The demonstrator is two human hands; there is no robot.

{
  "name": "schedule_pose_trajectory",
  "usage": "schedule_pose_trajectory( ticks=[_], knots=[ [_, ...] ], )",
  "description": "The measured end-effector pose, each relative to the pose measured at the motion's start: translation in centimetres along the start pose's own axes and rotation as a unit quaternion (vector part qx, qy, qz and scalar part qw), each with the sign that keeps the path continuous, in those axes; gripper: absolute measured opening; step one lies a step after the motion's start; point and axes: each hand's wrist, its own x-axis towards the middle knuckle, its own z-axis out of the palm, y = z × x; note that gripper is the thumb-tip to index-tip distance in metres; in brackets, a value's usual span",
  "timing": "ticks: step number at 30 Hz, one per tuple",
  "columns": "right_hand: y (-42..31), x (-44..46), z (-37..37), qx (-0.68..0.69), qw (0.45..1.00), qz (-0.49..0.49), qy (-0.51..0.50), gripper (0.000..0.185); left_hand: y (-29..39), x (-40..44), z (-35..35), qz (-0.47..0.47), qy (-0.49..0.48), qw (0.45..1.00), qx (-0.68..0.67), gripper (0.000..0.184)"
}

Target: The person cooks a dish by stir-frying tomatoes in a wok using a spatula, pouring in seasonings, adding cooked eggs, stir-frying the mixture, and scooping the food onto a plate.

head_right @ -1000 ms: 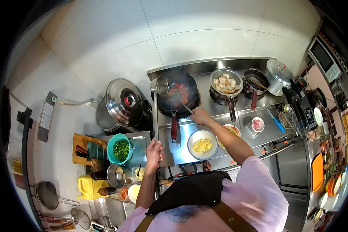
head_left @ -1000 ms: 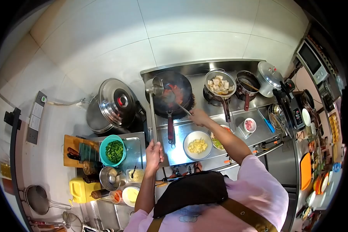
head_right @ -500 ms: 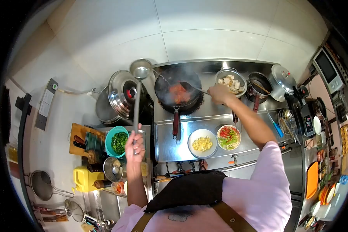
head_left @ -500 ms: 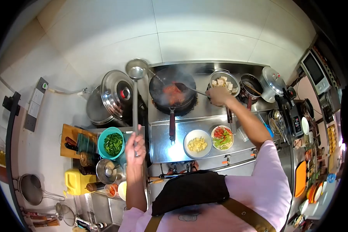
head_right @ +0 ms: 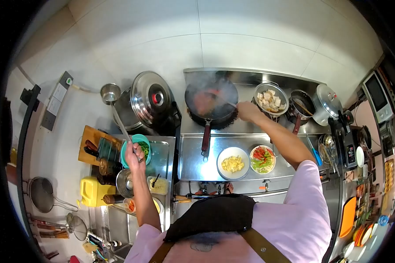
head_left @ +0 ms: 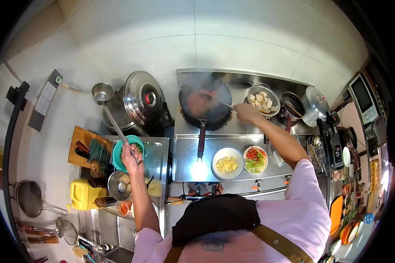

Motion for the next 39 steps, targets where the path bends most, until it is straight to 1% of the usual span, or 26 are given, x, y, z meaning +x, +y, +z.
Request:
schedule_pose_trajectory(
  ticks=[2,3,5,8,11,12,15,16,17,18,19,21,22,23,24,25,27,28,30,33,34,35,36,37,39],
  knots=[
    [-0.4,-0.4,-2.8,0.138,0.985,0.095,-0.048,0.020,-1.6,0.8,-0.8,0.000,0.022,0.999,0.030,0.013],
    [0.3,0.1,-3.3,0.155,0.979,0.112,-0.064,0.019,-3.4,2.2,-2.4,0.016,0.020,0.999,0.034,0.013],
    [1.8,1.2,-4.9,0.190,0.967,0.145,-0.093,0.019,-5.8,3.7,-3.9,-0.004,0.023,0.999,0.033,0.013],
    [2.1,1.3,-8.3,0.128,0.972,0.133,-0.142,0.020,-8.6,4.4,-3.7,-0.027,0.068,0.994,0.085,0.012],
    [3.3,3.1,-7.0,0.157,0.959,0.145,-0.187,0.019,-11.2,5.3,-3.6,-0.038,0.098,0.984,0.145,0.012],
    [3.1,3.5,-5.6,0.172,0.961,0.150,-0.155,0.019,-12.2,5.5,-3.6,-0.028,0.100,0.983,0.154,0.013],
    [3.9,4.1,0.0,0.266,0.957,0.106,-0.045,0.020,-15.7,6.8,-5.3,-0.004,0.093,0.970,0.224,0.015],
    [4.0,3.9,1.7,0.160,0.986,0.027,0.022,0.022,-16.5,6.9,-5.4,0.004,0.107,0.960,0.260,0.013],
    [2.6,2.7,1.7,0.052,0.993,-0.053,0.088,0.025,-16.9,6.6,-5.3,0.003,0.115,0.944,0.309,0.019],
    [1.8,1.8,1.0,0.098,0.995,0.006,0.026,0.027,-17.4,6.2,-5.5,0.000,0.122,0.926,0.358,0.027],
    [1.8,1.5,1.4,0.091,0.994,-0.016,0.051,0.026,-17.7,5.7,-5.8,-0.005,0.128,0.904,0.408,0.035],
    [2.3,1.0,2.4,0.080,0.990,-0.056,0.102,0.026,-21.5,7.0,-9.7,0.045,0.123,0.839,0.528,0.060],
    [2.1,0.9,3.2,0.171,0.984,0.006,0.059,0.026,-20.9,4.9,-8.3,0.055,0.122,0.821,0.555,0.062],
    [1.6,1.3,4.0,0.260,0.963,0.068,0.016,0.026,-21.4,4.1,-8.2,0.066,0.118,0.803,0.580,0.064],
    [1.1,1.5,4.6,0.345,0.930,0.129,-0.024,0.026,-21.9,3.8,-8.4,0.053,0.114,0.796,0.592,0.071],
    [1.1,1.8,6.1,0.473,0.866,0.157,-0.037,0.026,-22.3,3.2,-8.6,0.050,0.118,0.784,0.608,0.072],
    [2.2,1.3,8.9,0.559,0.810,0.145,-0.099,0.027,-23.1,2.0,-8.5,0.042,0.131,0.758,0.638,0.074],
    [2.4,0.1,8.8,0.508,0.844,0.138,-0.107,0.028,-22.4,1.3,-7.8,-0.010,0.135,0.743,0.656,0.081],
    [2.4,-2.7,7.3,0.398,0.901,0.121,-0.126,0.030,-22.5,0.5,-8.0,-0.002,0.134,0.735,0.665,0.085],
    [1.1,-4.9,4.7,0.266,0.946,0.157,-0.101,0.033,-22.6,-0.1,-8.7,0.004,0.116,0.733,0.671,0.090],
    [1.9,-4.1,6.8,0.223,0.966,0.117,-0.051,0.033,-22.5,-0.2,-8.8,0.006,0.104,0.733,0.672,0.091],
    [3.5,-2.6,10.8,0.179,0.981,0.077,0.001,0.033,-22.5,-0.4,-8.9,0.017,0.089,0.712,0.696,0.090],
    [4.6,-1.9,13.0,0.132,0.989,0.038,0.052,0.033,-22.6,-0.6,-9.0,0.027,0.075,0.692,0.718,0.089],
    [3.8,-2.7,11.7,0.191,0.978,0.086,0.009,0.033,-22.7,-0.7,-9.1,0.039,0.061,0.671,0.738,0.089],
    [0.3,-4.8,6.9,0.305,0.933,0.176,-0.078,0.034,-23.3,-0.4,-9.9,0.054,0.062,0.634,0.769,0.084]
  ],
)
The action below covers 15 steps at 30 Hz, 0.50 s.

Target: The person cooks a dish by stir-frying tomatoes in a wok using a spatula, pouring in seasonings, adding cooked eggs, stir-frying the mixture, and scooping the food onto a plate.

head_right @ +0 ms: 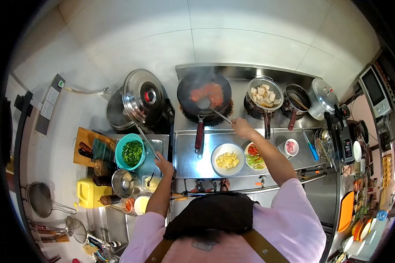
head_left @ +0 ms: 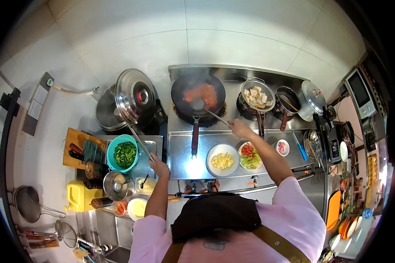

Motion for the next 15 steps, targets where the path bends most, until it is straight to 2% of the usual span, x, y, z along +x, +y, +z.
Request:
schedule_pose_trajectory(
  ticks=[3,6,9,12,15],
  knots=[
    [3.3,1.1,-1.0,-0.127,0.979,-0.138,0.084,0.028,-1.0,-0.3,0.1,0.013,0.006,1.000,0.013,0.075],
    [0.9,-2.4,-2.2,-0.233,0.956,-0.115,0.136,0.023,-1.2,-0.9,-0.1,0.006,-0.001,1.000,0.011,0.067],
    [2.4,-2.3,-1.1,-0.207,0.939,-0.162,0.222,0.026,-1.3,-1.4,-0.1,0.004,-0.002,1.000,0.028,0.062],
    [2.7,-3.6,-0.5,-0.113,0.922,-0.202,0.310,0.033,-1.2,-1.6,-0.1,-0.003,-0.017,0.999,0.029,0.058],
    [2.2,-4.7,-0.1,-0.010,0.909,-0.220,0.354,0.033,-1.4,-1.8,0.2,-0.009,-0.025,1.000,-0.008,0.053]
  ],
)
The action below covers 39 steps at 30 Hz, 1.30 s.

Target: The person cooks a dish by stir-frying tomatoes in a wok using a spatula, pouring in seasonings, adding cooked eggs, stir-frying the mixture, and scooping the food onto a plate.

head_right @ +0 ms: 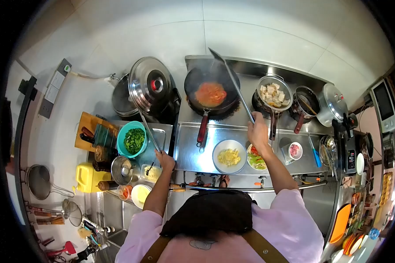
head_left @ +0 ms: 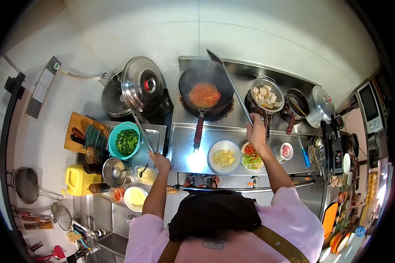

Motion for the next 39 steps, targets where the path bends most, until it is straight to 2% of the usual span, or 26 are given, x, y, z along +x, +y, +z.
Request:
schedule_pose_trajectory(
  ticks=[2,5,6,9,10,13,15,16,17,19,20,21,22,25,26,27,29,30,31,36,37,39],
  knots=[
    [0.2,-0.4,0.2,0.053,0.998,0.017,0.014,0.035,0.0,-0.1,0.0,-0.002,-0.014,1.000,0.001,0.048],
    [0.6,0.0,1.3,0.110,0.983,0.112,-0.098,0.038,0.4,-0.8,-0.2,0.014,0.003,1.000,-0.010,0.048],
    [1.5,-0.1,2.5,0.130,0.989,0.043,-0.047,0.035,0.6,-1.3,-0.3,0.014,0.008,1.000,0.002,0.048],
    [-0.8,0.6,1.1,0.143,0.974,0.124,-0.122,0.034,1.8,-3.8,-2.5,0.108,0.012,0.993,-0.040,0.048],
    [-0.8,0.6,1.2,0.138,0.980,0.099,-0.103,0.036,1.9,-5.2,-3.0,0.153,0.021,0.987,-0.048,0.047],
    [1.1,0.0,3.1,0.134,0.991,0.002,-0.027,0.043,2.5,-10.3,-5.5,0.136,-0.090,0.964,-0.211,0.045],
    [4.6,-0.9,6.9,0.144,0.983,-0.096,0.059,0.049,0.8,-13.6,-5.0,0.031,-0.100,0.956,-0.275,0.036],
    [5.5,-1.8,7.2,0.151,0.987,0.028,-0.055,0.046,-1.4,-14.8,-3.8,-0.009,-0.097,0.943,-0.318,0.034],
    [6.5,-1.9,7.6,0.115,0.986,0.065,-0.106,0.045,-2.2,-15.8,-3.9,-0.049,-0.092,0.927,-0.360,0.032],
    [8.2,-2.1,8.4,0.039,0.968,0.135,-0.207,0.044,-4.7,-17.8,-4.2,-0.199,-0.075,0.885,-0.414,0.026],
    [8.4,-3.2,8.6,0.061,0.984,0.086,-0.145,0.041,-6.2,-18.4,-4.2,-0.262,-0.064,0.848,-0.457,0.025],
    [8.9,-2.7,8.5,0.085,0.983,0.090,-0.133,0.042,-7.2,-18.1,-3.6,-0.318,-0.046,0.801,-0.505,0.024],
    [8.6,-3.0,7.6,0.108,0.981,0.100,-0.129,0.043,-7.7,-18.3,-4.1,-0.306,-0.045,0.810,-0.499,0.023],
    [8.0,-4.1,7.8,0.161,0.978,0.083,-0.105,0.043,-9.9,-16.9,-3.6,-0.320,0.001,0.748,-0.582,0.024],
    [8.6,-3.6,8.5,0.212,0.960,0.098,-0.152,0.041,-9.5,-16.3,-3.8,-0.327,0.029,0.732,-0.597,0.022],
    [9.3,-3.7,8.9,0.245,0.935,0.152,-0.204,0.040,-8.9,-15.4,-3.7,-0.333,0.056,0.714,-0.614,0.020],
    [5.0,-4.1,5.3,0.300,0.866,0.266,-0.298,0.039,-8.9,-14.1,-4.0,-0.345,0.088,0.697,-0.622,0.020],
    [4.3,-4.6,4.4,0.317,0.861,0.262,-0.298,0.037,-8.6,-12.7,-3.9,-0.349,0.100,0.694,-0.622,0.021],
    [1.7,-5.0,1.4,0.398,0.789,0.295,-0.362,0.038,-9.1,-12.8,-3.5,-0.363,0.111,0.686,-0.621,0.023],
    [-3.7,-7.6,-1.4,0.285,0.737,0.291,-0.539,0.044,-10.7,-11.9,-2.8,-0.318,0.139,0.703,-0.621,0.023],
    [-4.9,-8.5,-1.2,0.235,0.741,0.281,-0.562,0.046,-11.2,-11.7,-2.6,-0.303,0.132,0.703,-0.629,0.022],
    [-6.9,-10.1,0.1,0.197,0.736,0.193,-0.618,0.045,-11.6,-11.6,-2.6,-0.286,0.121,0.708,-0.635,0.021]
  ],
)
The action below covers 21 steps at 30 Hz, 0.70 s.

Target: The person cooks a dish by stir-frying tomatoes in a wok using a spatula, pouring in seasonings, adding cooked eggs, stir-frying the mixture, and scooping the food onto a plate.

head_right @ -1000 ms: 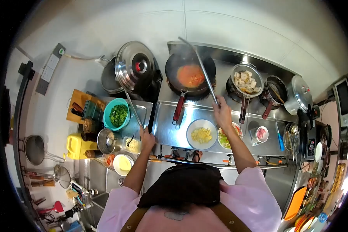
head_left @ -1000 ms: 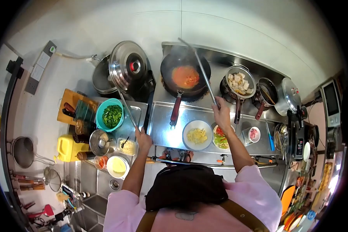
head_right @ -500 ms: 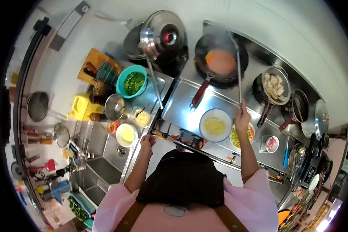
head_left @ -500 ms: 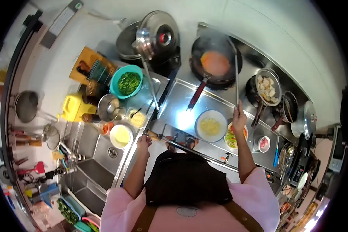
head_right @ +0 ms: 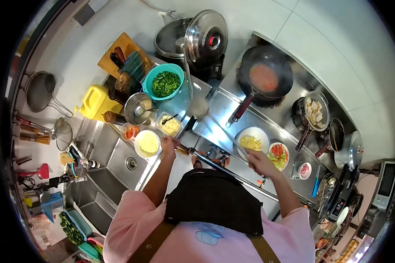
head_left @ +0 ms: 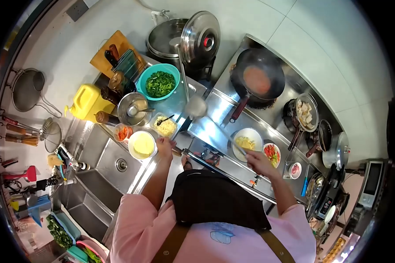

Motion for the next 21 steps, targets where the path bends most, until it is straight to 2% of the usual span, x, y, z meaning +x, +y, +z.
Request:
schedule_pose_trajectory(
  ticks=[2,4,6,10,13,19,21],
  knots=[
    [-1.4,0.6,2.7,-0.048,0.998,0.005,-0.034,0.044,0.8,-0.3,0.1,0.001,-0.009,1.000,0.010,0.019],
    [-1.1,2.2,4.4,-0.158,0.983,-0.092,-0.028,0.045,1.6,-0.9,0.1,0.020,-0.028,0.999,0.027,0.017],
    [0.2,4.0,5.9,-0.262,0.944,-0.202,-0.005,0.045,2.1,-1.6,0.0,0.039,-0.032,0.997,0.049,0.016],
    [-1.5,4.3,7.5,-0.351,0.927,-0.130,-0.011,0.044,2.4,-2.0,0.5,0.058,-0.027,0.994,0.090,0.016],
    [-0.5,5.0,7.8,-0.321,0.927,-0.192,-0.019,0.042,2.5,-2.2,0.5,0.067,-0.035,0.992,0.105,0.016],
    [-0.1,4.7,7.5,-0.218,0.966,-0.130,-0.040,0.045,2.1,-1.5,0.1,0.055,-0.035,0.993,0.096,0.016],
    [-0.9,3.7,7.1,-0.124,0.989,-0.049,-0.070,0.044,1.7,-1.0,-0.1,0.045,-0.035,0.995,0.086,0.016]
  ],
)
